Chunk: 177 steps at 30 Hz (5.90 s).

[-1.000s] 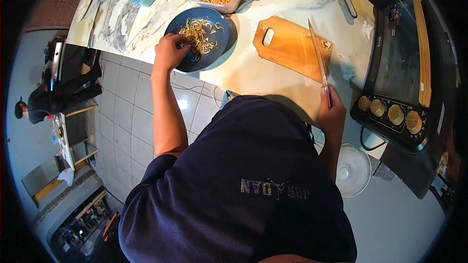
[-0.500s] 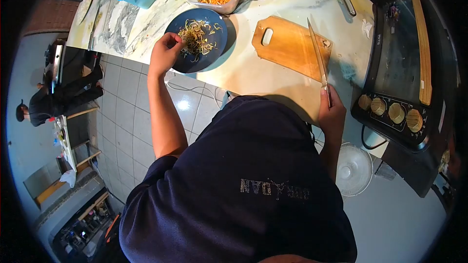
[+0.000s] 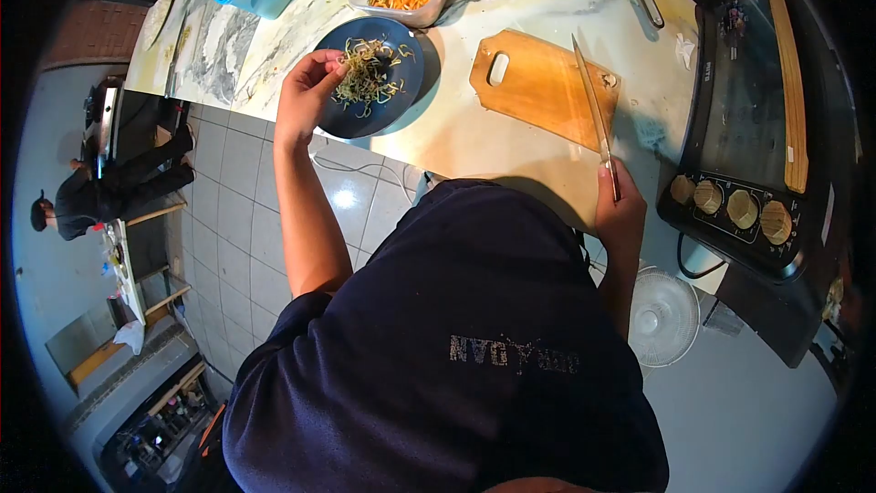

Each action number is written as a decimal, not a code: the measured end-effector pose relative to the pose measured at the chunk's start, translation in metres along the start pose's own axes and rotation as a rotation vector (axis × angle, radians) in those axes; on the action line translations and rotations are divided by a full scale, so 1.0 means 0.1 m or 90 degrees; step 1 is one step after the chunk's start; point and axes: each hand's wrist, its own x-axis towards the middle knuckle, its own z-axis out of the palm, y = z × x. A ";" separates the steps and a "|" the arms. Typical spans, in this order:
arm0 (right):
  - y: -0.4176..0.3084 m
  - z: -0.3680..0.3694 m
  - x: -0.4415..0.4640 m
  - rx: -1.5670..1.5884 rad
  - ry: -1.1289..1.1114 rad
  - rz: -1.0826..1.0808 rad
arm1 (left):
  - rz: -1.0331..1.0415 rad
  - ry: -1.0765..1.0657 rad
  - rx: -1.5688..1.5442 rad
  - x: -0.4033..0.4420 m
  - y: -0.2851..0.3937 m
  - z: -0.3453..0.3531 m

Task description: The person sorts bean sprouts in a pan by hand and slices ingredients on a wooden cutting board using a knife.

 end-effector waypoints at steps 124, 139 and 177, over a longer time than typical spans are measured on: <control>-0.03 0.00 0.04 0.003 -0.032 0.002 | 0.090 0.079 0.739 0.17 -0.21 0.18; 0.03 0.05 0.05 0.018 -0.022 -0.022 | 0.084 0.131 0.735 0.18 -0.33 0.10; -0.02 0.01 0.05 0.017 -0.037 -0.007 | 0.086 0.123 0.086 0.21 -0.25 0.08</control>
